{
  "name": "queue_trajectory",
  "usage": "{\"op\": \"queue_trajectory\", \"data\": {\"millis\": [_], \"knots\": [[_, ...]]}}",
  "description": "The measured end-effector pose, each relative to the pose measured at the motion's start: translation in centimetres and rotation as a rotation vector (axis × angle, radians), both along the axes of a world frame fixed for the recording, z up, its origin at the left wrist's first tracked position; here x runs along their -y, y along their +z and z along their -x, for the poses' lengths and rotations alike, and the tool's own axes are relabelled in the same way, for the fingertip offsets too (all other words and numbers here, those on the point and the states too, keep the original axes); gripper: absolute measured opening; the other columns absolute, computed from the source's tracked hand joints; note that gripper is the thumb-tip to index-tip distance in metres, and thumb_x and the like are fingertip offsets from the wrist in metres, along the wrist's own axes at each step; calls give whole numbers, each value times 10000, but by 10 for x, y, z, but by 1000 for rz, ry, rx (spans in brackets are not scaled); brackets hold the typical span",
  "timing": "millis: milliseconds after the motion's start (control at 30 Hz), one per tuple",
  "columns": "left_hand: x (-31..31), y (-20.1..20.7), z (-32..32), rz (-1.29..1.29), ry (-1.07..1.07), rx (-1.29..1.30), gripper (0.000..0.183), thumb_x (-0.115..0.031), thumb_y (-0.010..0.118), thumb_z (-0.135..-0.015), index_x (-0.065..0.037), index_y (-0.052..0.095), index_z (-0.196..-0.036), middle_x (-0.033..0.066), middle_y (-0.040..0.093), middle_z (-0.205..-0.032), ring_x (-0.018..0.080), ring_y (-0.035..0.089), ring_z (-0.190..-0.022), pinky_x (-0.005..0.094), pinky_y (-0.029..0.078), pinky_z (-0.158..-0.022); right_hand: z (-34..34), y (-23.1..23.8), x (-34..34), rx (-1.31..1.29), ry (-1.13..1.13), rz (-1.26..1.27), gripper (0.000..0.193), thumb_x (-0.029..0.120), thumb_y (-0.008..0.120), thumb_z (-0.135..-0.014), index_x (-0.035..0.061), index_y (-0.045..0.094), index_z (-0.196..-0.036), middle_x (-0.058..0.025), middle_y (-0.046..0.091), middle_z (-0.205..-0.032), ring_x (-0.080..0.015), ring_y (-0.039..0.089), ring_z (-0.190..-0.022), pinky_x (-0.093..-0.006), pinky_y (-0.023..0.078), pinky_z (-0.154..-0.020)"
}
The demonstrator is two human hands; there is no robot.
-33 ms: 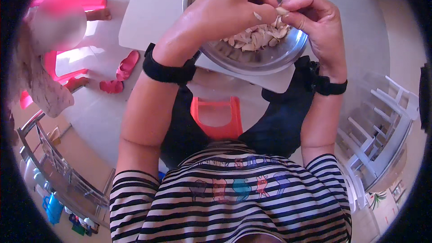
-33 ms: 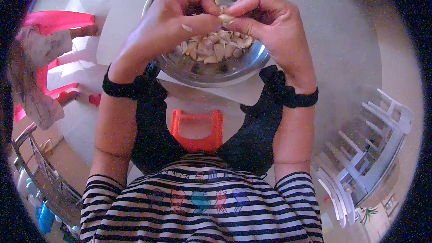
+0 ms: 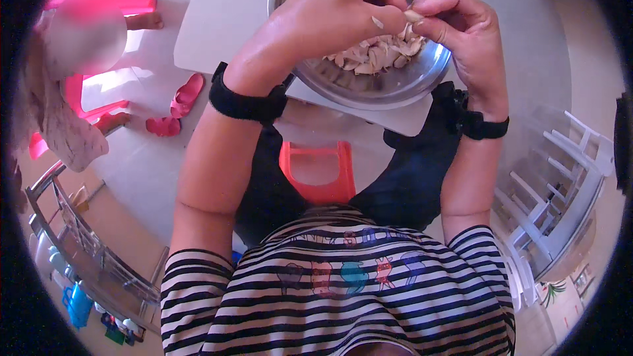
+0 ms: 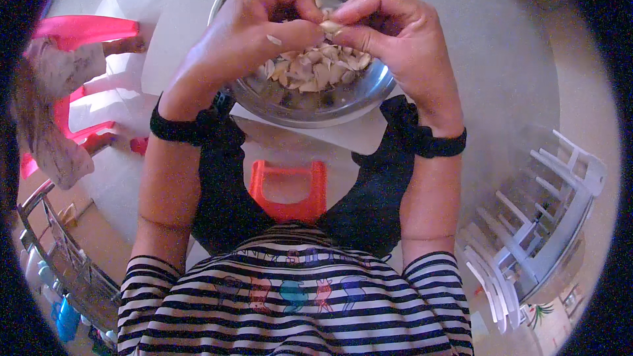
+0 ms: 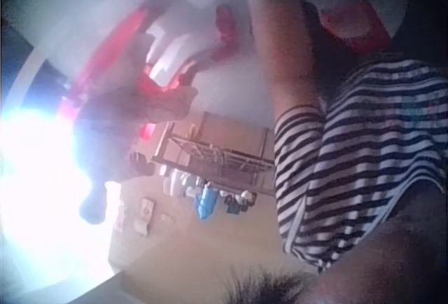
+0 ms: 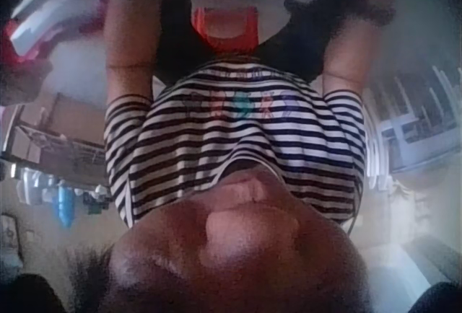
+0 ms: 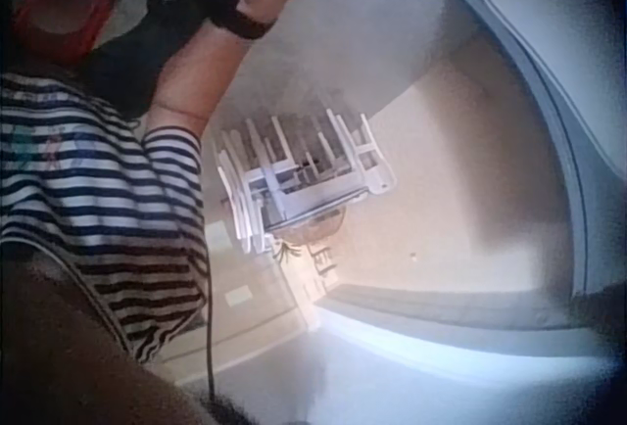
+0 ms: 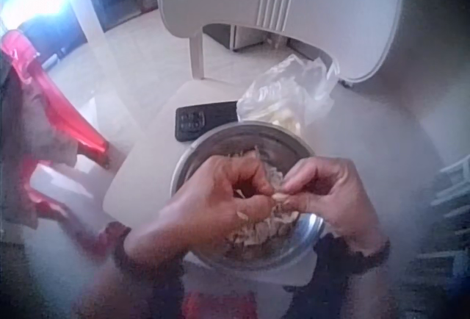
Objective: Peeling garlic cloves and placing them into a metal bowl on a table.
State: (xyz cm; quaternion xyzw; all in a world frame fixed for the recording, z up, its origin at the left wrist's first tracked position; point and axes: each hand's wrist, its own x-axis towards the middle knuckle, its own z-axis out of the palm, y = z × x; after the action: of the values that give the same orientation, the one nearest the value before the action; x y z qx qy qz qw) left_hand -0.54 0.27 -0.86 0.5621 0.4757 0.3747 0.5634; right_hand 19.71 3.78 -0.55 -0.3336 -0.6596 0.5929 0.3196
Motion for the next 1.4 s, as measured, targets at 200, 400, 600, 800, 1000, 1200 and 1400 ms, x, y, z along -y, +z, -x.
{"op": "queue_trajectory", "data": {"millis": [200,400,600,800,1000,1200,1400], "knots": [[-4,-8,4,-7,-54,13,105,-120,664,-745,-46,603,-788,-45,581,-705,30,519,-655,193,398,-578,4,2,1,-6,-14,-6,124,-65,693,-755,8,662,-850,-41,673,-843,-103,625,-804,-233,508,-768],[-3,-6,5,97,-49,32,60,-100,641,-761,-69,594,-782,-55,578,-698,14,510,-649,190,396,-578,4,1,2,-12,-15,-2,127,-65,694,-756,8,663,-854,-41,668,-850,-106,624,-803,-234,509,-772],[-3,-7,3,148,-73,219,57,-92,632,-764,-73,581,-781,-42,584,-681,25,520,-637,198,408,-582,2,-1,1,-34,-2,29,136,-57,700,-756,13,662,-866,-35,664,-852,-99,621,-795,-230,509,-761],[-4,-12,4,165,-74,357,30,-69,607,-776,-69,577,-779,-28,582,-673,47,541,-645,194,414,-606,4,-4,1,-78,-46,17,136,-41,712,-754,22,661,-864,-24,664,-845,-89,620,-785,-222,510,-736],[-9,-30,7,297,-126,558,74,-45,634,-833,-35,567,-805,41,616,-782,101,581,-643,241,469,-568,3,-5,0,-120,-41,36,150,-19,722,-757,25,657,-885,-21,664,-843,-81,616,-771,-213,504,-723],[-11,-15,-1,379,-115,655,79,-64,640,-851,-53,562,-852,8,607,-788,56,567,-662,189,469,-598,-2,-7,-1,-240,-49,216,181,28,700,-801,26,623,-965,-42,645,-901,-116,615,-814,-240,501,-751],[-10,-1,5,328,-94,588,122,-120,659,-869,-52,567,-910,5,616,-835,51,570,-689,176,466,-613,4,-9,-3,-323,-94,323,219,64,682,-831,19,610,-1033,-44,657,-897,-110,626,-793,-235,514,-744]]}}
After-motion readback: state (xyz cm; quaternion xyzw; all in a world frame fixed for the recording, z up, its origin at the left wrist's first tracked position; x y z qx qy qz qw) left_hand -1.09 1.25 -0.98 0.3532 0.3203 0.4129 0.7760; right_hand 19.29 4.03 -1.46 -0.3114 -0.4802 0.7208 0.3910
